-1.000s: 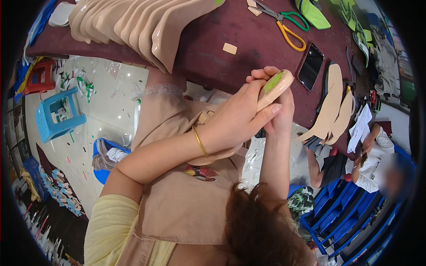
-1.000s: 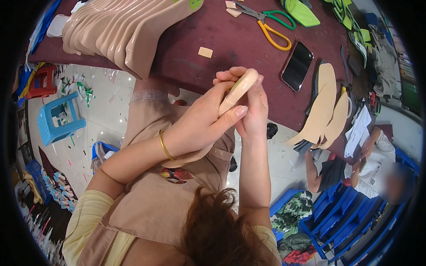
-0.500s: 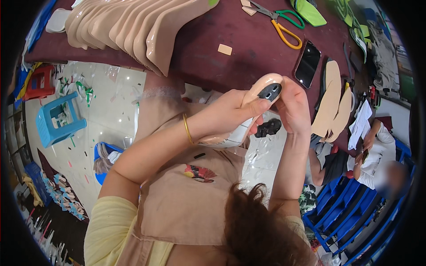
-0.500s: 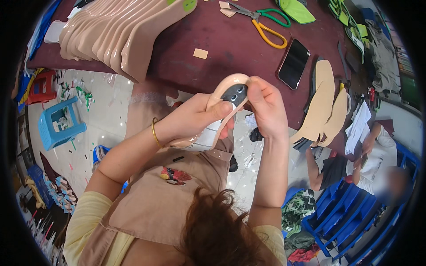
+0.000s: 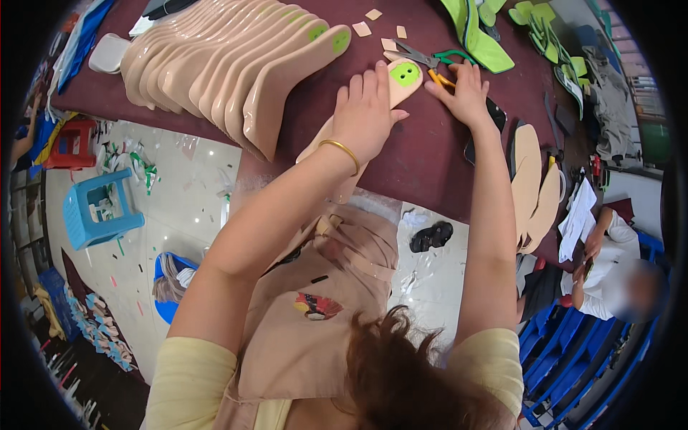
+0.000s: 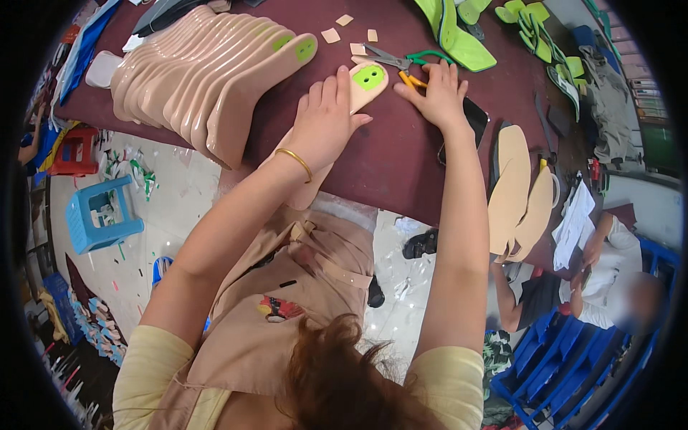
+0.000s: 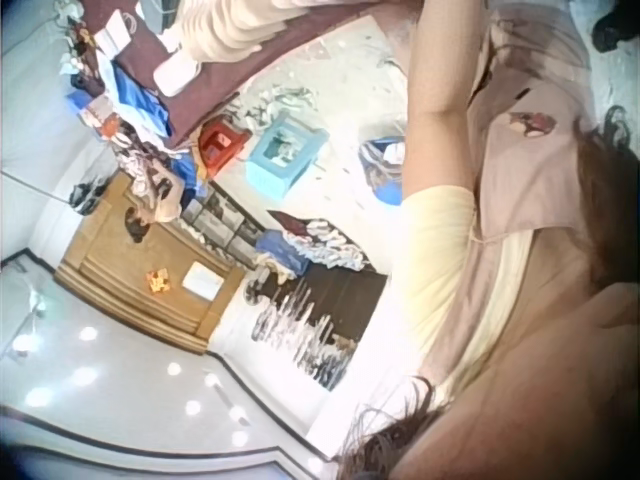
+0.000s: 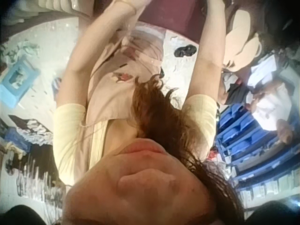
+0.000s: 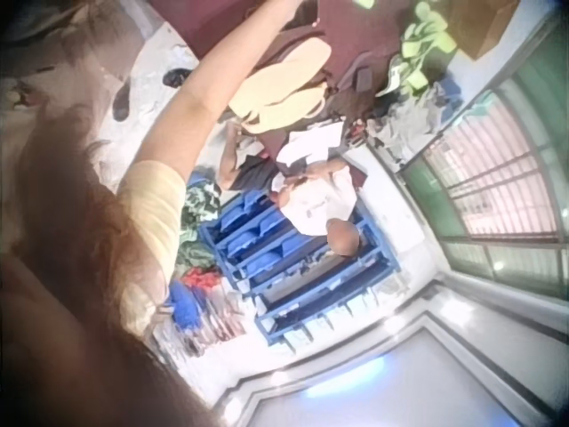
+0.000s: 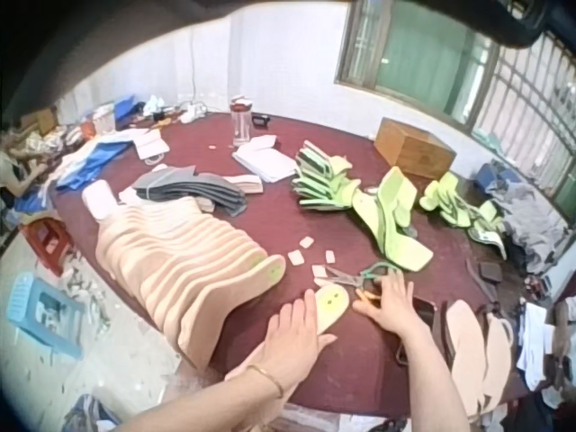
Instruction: Trimming excess material from shoe components and fitting them onto lasts or forms.
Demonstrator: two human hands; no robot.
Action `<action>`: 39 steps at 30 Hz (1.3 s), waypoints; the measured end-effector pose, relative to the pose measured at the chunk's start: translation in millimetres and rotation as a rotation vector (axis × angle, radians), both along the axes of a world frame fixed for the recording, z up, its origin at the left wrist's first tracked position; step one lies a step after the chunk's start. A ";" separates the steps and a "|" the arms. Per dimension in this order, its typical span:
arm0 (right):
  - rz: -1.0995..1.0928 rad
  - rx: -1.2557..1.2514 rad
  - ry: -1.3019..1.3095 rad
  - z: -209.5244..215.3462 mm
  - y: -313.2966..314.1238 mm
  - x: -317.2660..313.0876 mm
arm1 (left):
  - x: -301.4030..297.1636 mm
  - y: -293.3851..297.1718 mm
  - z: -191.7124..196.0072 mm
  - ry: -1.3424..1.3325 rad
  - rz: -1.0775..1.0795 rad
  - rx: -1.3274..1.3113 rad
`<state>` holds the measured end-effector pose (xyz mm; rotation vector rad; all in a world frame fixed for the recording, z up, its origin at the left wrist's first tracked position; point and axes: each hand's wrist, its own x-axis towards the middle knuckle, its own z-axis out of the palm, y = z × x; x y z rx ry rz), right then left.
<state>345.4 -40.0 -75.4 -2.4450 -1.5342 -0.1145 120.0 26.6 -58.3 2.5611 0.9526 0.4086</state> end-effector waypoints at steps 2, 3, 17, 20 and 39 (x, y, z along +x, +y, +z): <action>0.065 0.077 -0.153 -2.8 5.2 -3.7 | -1.2 -2.6 -7.1 -0.124 0.008 0.287; 0.069 0.072 -0.144 -3.2 5.2 -4.9 | 0.2 0.8 -10.5 -0.006 -0.036 0.160; -0.145 1.167 1.153 58.1 31.1 -66.6 | 8.7 1.8 -0.8 0.341 -0.067 0.229; -0.146 0.675 1.191 45.6 43.7 -53.7 | 12.2 3.5 -5.8 0.324 -0.044 0.272; -0.037 0.622 0.878 42.9 48.4 -95.4 | -25.8 13.3 32.5 0.139 -0.079 -0.049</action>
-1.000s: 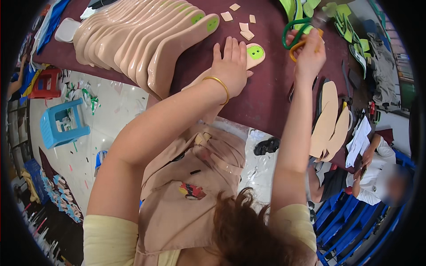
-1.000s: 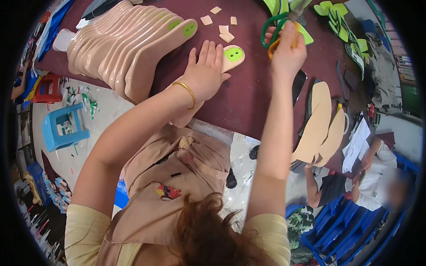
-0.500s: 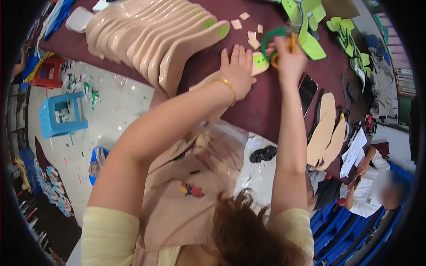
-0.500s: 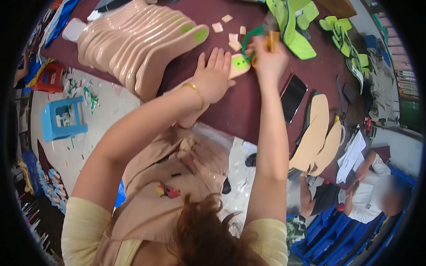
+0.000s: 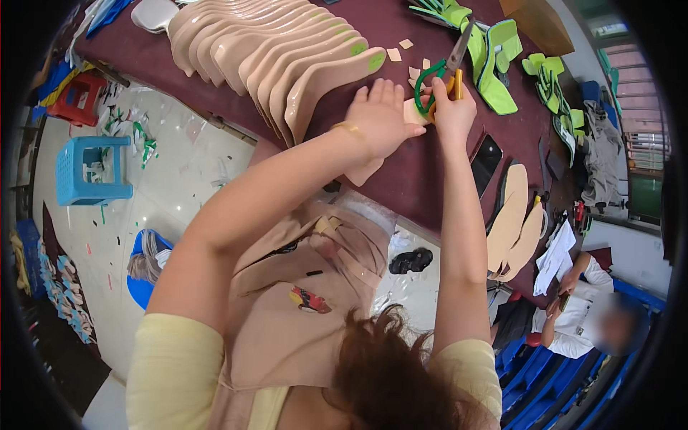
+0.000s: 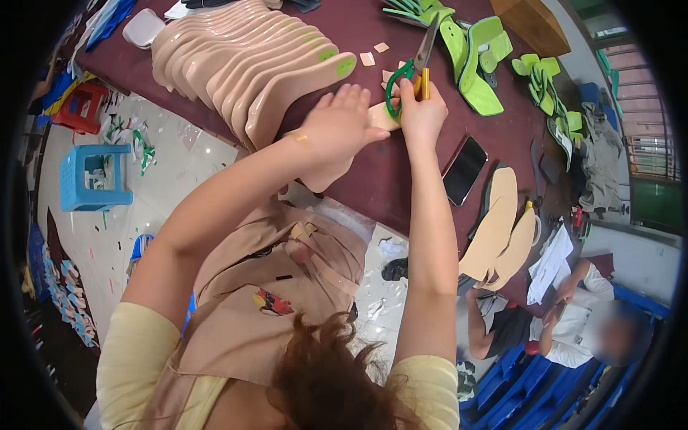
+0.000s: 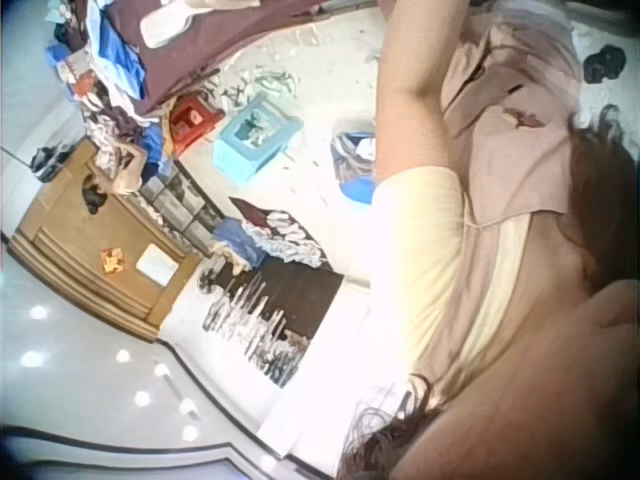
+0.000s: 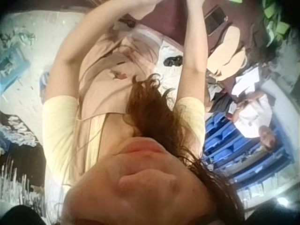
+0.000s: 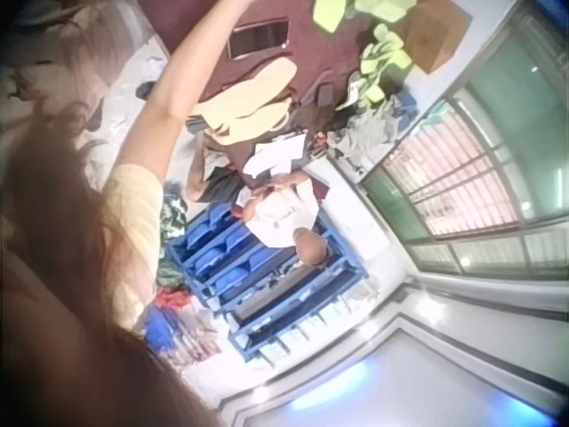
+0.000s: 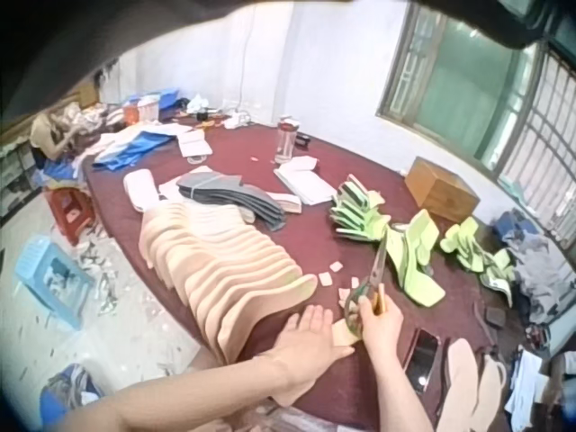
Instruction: Trimming excess material from shoe components and fitting them onto lasts or forms.
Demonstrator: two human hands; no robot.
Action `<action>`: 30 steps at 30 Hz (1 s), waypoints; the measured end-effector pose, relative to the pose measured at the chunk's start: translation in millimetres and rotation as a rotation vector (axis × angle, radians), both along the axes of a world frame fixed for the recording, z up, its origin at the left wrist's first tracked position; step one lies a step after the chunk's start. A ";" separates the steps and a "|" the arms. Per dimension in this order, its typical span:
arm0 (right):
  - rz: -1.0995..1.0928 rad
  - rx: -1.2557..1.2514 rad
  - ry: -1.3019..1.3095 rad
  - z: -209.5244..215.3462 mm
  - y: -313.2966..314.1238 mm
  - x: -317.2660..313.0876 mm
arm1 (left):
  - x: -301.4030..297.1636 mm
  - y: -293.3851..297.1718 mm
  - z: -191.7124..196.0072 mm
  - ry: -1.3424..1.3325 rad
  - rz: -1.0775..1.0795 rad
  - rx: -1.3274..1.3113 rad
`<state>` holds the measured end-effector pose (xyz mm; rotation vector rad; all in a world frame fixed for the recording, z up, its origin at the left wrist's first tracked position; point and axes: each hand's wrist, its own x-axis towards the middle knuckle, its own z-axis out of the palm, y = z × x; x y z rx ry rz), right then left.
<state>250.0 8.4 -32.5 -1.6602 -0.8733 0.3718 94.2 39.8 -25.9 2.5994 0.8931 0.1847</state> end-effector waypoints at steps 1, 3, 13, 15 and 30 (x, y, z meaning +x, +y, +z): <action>-0.020 0.020 0.017 -1.3 -5.4 1.5 | -21.8 -2.0 19.4 -0.070 0.002 -0.057; -0.046 0.079 0.007 -6.3 -12.3 -5.6 | -64.4 -12.2 49.4 -0.143 0.011 -0.108; 0.009 0.028 -0.047 2.3 -51.2 -89.2 | -85.0 -18.1 7.9 -0.523 0.391 -0.968; -0.023 0.014 -0.120 -11.8 -38.2 -57.1 | -80.9 -16.7 -15.7 -0.564 0.309 -0.823; -0.454 -0.055 -0.715 -1.5 -30.9 55.2 | -99.2 -31.3 1.4 -0.703 0.417 -0.782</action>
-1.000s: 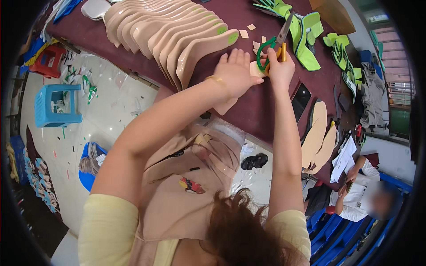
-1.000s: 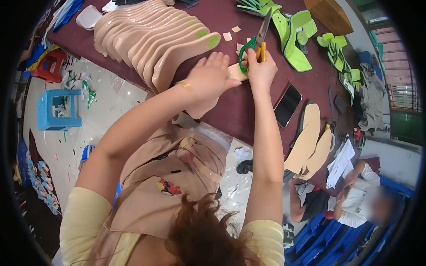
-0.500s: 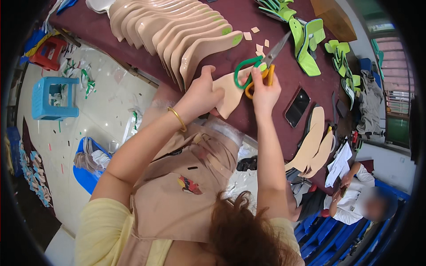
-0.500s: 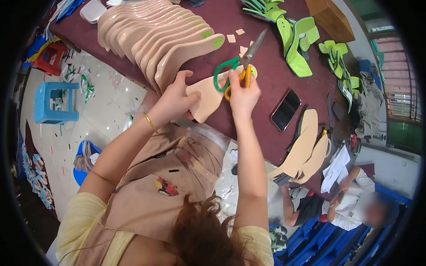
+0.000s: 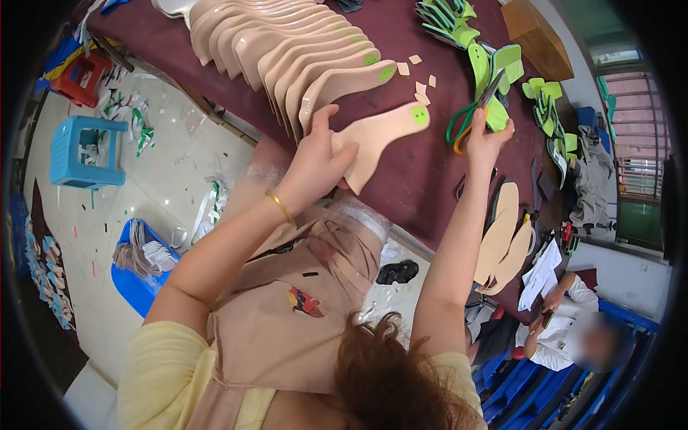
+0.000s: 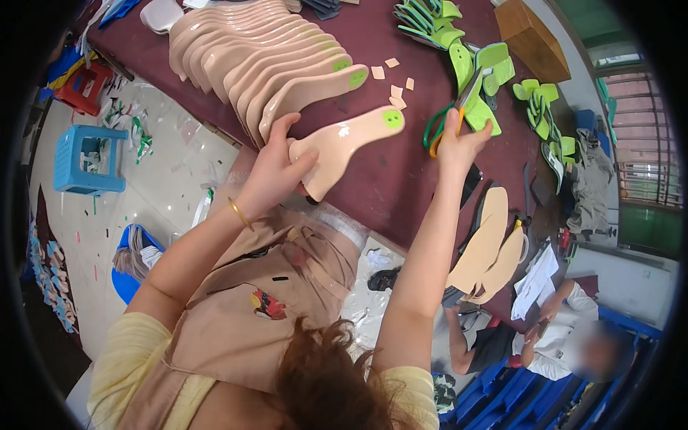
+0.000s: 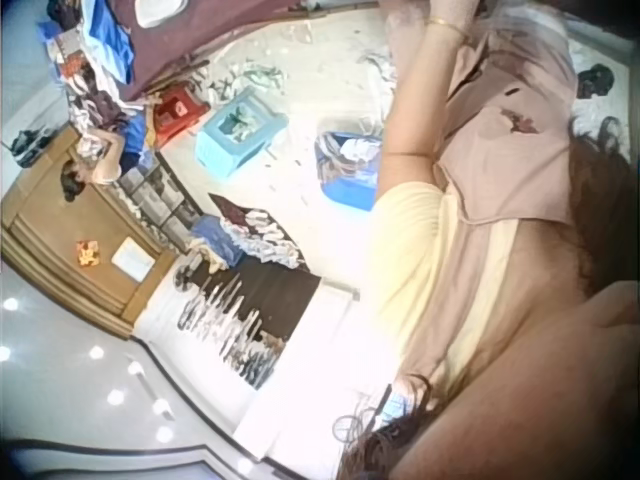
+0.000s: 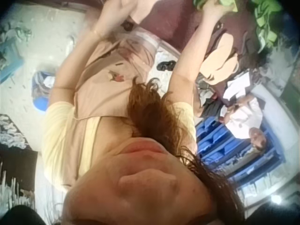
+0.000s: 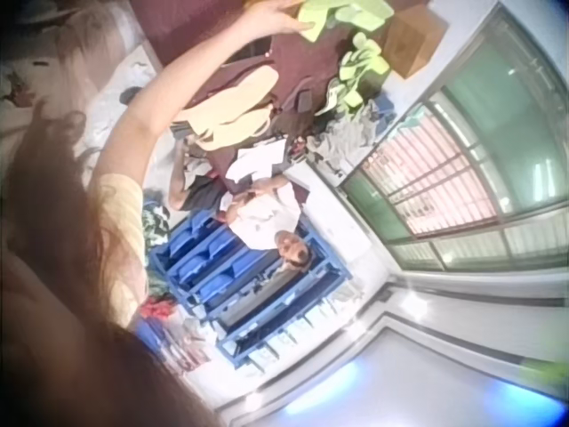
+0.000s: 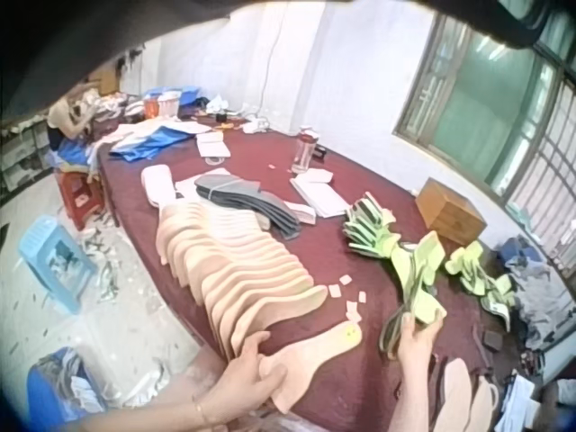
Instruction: Trimming excess material from shoe components and fitting them onto lasts or forms.
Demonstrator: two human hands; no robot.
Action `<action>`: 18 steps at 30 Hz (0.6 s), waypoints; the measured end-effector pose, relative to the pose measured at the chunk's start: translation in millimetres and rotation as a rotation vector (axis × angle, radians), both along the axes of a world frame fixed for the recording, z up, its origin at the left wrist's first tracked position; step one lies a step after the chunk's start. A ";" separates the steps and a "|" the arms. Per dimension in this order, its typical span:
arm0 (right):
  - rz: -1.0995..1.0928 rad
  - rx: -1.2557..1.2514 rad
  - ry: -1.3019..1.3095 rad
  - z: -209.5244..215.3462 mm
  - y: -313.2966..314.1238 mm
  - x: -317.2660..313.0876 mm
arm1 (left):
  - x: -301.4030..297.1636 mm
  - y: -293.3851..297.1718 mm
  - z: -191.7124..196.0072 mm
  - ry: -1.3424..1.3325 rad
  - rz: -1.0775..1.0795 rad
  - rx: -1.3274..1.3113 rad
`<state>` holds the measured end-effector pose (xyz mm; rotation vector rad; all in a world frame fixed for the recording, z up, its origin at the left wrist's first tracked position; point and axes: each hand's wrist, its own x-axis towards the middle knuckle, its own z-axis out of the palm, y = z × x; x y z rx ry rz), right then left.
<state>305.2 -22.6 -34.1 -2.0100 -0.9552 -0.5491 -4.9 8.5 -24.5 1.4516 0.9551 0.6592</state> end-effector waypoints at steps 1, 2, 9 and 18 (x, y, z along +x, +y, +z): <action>-0.121 -0.093 -0.479 7.0 -10.3 -4.1 | -5.6 -4.7 6.3 0.032 0.004 0.039; -0.002 -0.059 -0.219 10.2 -18.2 -18.6 | -8.7 -8.8 9.9 0.062 0.008 0.080; 0.580 0.048 1.511 -3.1 -33.2 -138.7 | -11.7 -35.7 5.4 0.353 -0.243 0.803; 0.692 0.162 1.649 1.9 -37.9 -142.7 | -13.5 -51.1 -27.5 0.251 -0.250 0.893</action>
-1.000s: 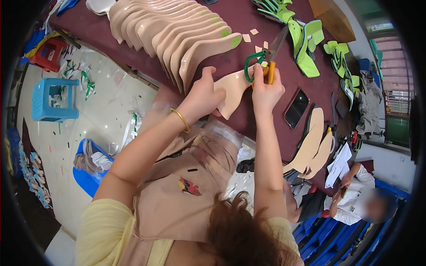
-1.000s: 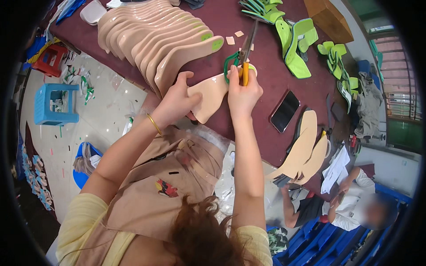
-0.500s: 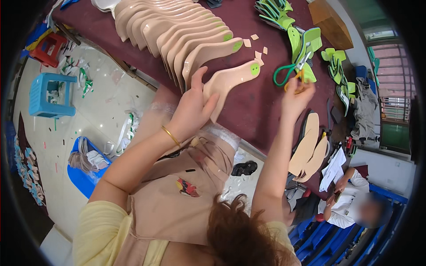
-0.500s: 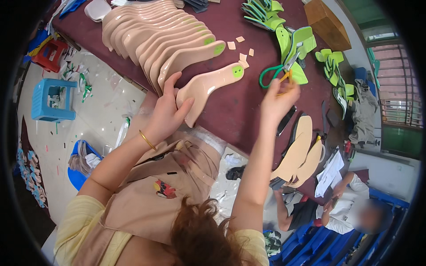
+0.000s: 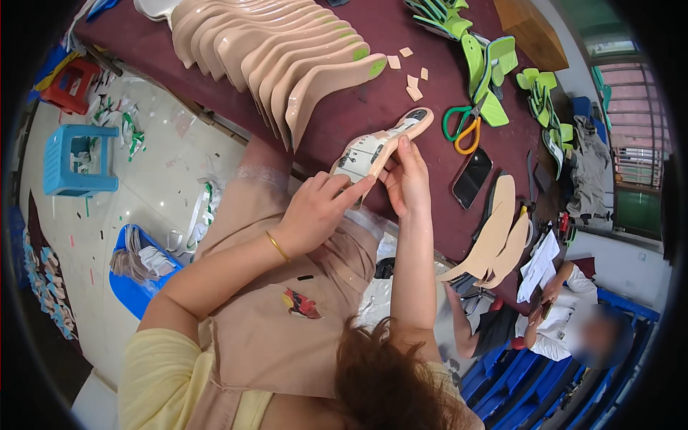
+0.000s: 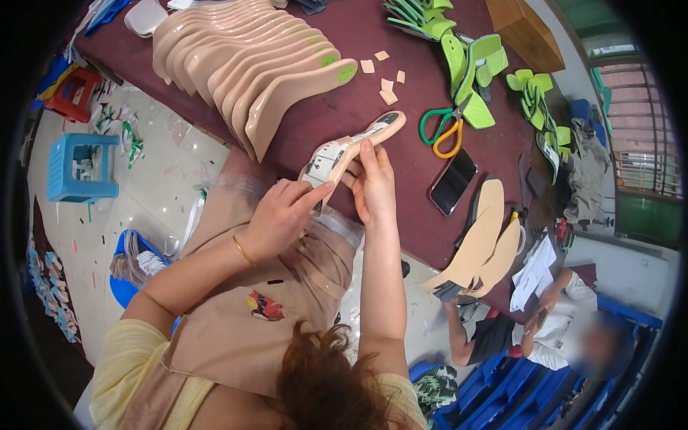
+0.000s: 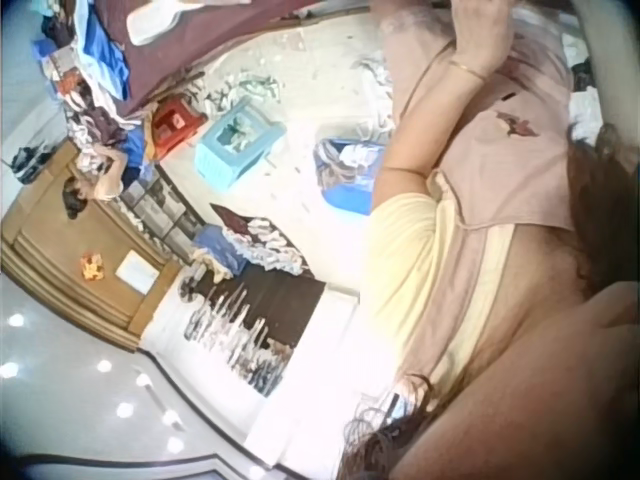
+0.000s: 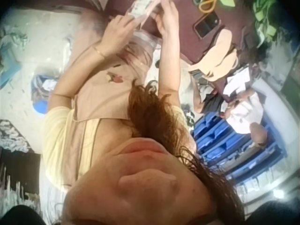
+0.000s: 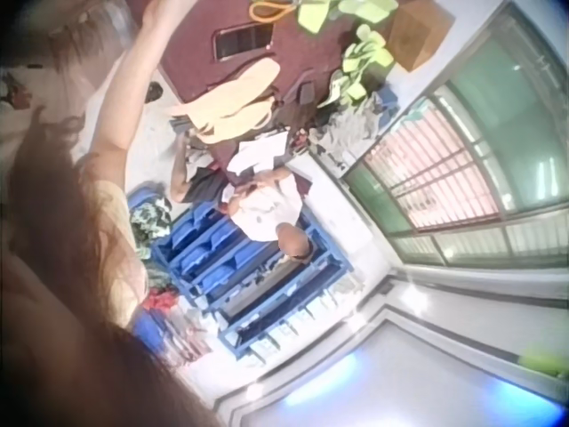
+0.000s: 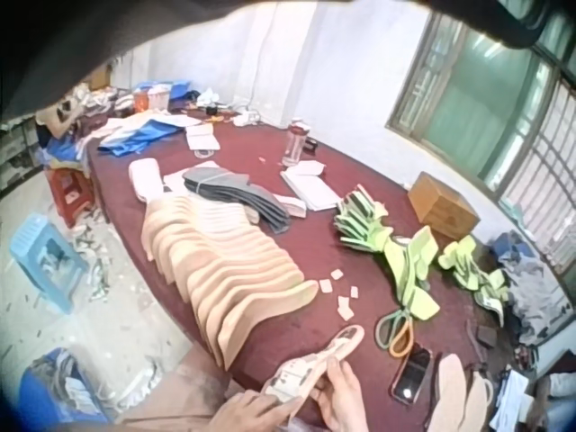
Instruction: Trimming excess material from shoe components and fitting them onto lasts or forms.
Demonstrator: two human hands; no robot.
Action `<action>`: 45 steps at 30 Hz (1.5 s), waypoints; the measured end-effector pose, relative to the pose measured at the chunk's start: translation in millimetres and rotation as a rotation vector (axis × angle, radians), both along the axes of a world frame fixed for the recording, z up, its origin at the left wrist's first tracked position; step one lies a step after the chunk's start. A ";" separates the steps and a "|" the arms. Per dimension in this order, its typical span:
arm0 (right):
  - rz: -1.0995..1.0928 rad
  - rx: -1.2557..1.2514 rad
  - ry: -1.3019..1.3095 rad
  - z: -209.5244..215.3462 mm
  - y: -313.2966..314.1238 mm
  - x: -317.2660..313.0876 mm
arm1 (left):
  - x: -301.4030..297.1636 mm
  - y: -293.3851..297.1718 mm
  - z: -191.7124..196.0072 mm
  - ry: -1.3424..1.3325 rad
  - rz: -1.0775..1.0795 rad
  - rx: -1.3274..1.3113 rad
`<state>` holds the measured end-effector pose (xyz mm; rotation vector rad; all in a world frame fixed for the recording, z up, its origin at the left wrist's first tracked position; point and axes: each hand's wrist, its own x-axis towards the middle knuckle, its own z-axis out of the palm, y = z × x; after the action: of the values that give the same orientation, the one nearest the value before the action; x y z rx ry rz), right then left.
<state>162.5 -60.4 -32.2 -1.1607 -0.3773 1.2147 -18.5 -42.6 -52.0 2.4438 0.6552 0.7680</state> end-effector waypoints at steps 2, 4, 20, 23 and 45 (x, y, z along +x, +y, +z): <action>-0.059 0.035 0.048 -3.7 1.4 -2.9 | -1.8 2.0 0.5 -0.034 -0.028 -0.040; -0.081 0.015 0.021 -6.3 16.5 -9.1 | -5.9 4.8 5.4 -0.107 0.035 -0.083; 0.019 -0.067 -0.159 -15.1 39.8 -25.4 | -8.1 25.6 38.6 -0.310 0.153 -0.004; -0.124 -0.047 -0.447 -24.4 -21.4 9.0 | -4.7 19.2 39.8 -0.325 0.058 -0.006; -0.593 -0.625 -1.357 -40.5 -202.0 203.3 | 276.1 -105.4 -4.8 -0.402 -0.616 -0.523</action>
<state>365.8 -262.4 -72.7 -2.3485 -0.5849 -0.1709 257.6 -148.0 -56.8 1.7790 -0.0632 0.6862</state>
